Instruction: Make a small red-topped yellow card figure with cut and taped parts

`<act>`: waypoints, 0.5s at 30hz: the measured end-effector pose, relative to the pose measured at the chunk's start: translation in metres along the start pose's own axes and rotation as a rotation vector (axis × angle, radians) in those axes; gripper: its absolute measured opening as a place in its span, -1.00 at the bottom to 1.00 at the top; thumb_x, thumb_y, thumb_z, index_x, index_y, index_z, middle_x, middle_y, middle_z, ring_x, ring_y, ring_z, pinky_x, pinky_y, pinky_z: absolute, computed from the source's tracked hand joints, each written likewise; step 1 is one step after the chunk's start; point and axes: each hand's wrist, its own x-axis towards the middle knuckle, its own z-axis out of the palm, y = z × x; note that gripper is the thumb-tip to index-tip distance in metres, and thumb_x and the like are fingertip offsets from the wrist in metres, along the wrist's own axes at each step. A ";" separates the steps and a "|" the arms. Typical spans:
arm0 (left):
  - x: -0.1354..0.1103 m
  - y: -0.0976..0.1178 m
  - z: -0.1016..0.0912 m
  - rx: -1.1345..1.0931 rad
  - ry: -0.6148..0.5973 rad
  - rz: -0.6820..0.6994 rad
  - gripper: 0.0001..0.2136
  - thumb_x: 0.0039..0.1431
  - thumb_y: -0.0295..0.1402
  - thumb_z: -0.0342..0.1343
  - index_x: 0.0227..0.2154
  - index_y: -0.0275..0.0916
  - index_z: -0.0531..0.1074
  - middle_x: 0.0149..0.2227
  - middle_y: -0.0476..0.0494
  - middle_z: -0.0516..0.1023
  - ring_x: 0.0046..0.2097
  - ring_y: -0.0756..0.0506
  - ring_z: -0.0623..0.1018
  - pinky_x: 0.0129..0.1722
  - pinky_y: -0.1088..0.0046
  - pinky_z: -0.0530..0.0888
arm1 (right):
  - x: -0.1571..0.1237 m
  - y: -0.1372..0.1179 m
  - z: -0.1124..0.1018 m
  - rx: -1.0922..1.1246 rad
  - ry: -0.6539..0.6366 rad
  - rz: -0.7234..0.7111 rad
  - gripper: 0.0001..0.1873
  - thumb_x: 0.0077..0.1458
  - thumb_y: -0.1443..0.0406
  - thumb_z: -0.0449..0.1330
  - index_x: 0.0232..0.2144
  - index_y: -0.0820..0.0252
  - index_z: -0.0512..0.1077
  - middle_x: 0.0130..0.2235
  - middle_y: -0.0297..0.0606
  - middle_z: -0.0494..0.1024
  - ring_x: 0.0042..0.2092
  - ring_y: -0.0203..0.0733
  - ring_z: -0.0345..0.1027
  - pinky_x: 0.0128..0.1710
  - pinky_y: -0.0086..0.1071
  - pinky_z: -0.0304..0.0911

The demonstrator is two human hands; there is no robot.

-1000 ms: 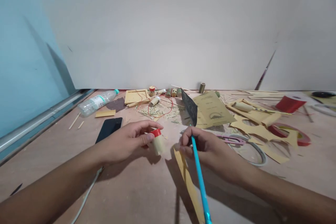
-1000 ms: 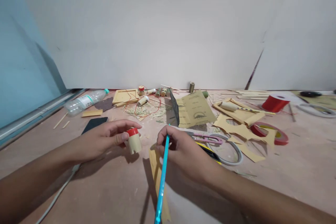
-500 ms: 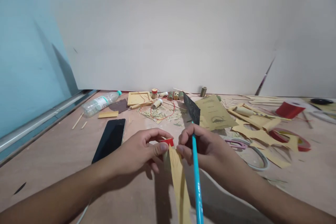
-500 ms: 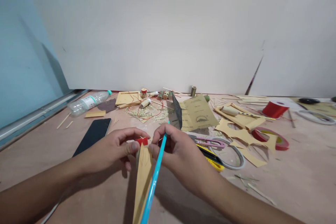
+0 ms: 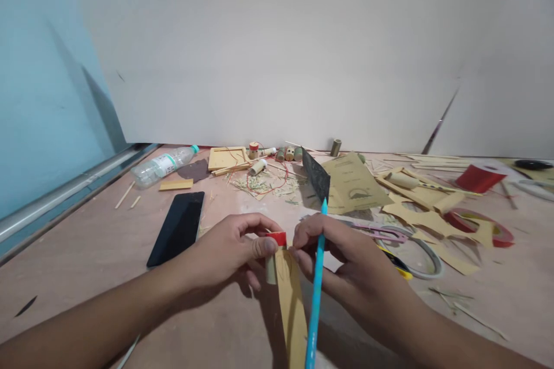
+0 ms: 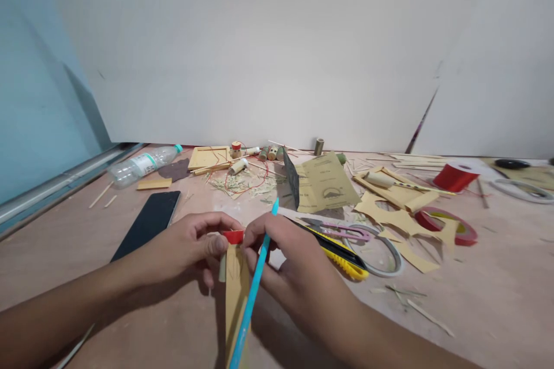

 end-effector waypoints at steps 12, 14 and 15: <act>-0.001 0.002 0.003 0.108 -0.033 0.001 -0.58 0.39 -0.03 0.21 0.15 -0.18 0.51 -0.19 -0.19 0.65 -0.43 -0.01 0.62 -0.38 0.44 0.60 | 0.002 0.008 0.003 0.046 0.021 0.063 -0.91 0.28 0.33 0.19 -0.32 0.08 0.43 -0.35 -0.39 0.52 -0.33 -0.22 0.36 -0.32 -0.40 0.24; -0.001 0.003 0.004 0.216 -0.003 0.046 -0.58 0.43 -0.01 0.13 0.14 -0.20 0.49 -0.16 -0.20 0.64 -0.34 -0.08 0.64 -0.31 0.36 0.61 | 0.002 0.008 0.002 0.078 0.026 0.079 -0.92 0.28 0.32 0.20 -0.32 0.08 0.43 -0.34 -0.39 0.52 -0.32 -0.21 0.37 -0.31 -0.39 0.24; -0.002 0.005 0.004 0.273 0.029 0.077 -0.59 0.45 0.00 0.10 0.12 -0.20 0.49 -0.15 -0.21 0.63 -0.28 -0.11 0.64 -0.26 0.32 0.61 | 0.002 0.009 0.002 0.097 0.030 0.092 -0.93 0.27 0.31 0.20 -0.31 0.08 0.44 -0.34 -0.39 0.52 -0.32 -0.21 0.37 -0.31 -0.39 0.24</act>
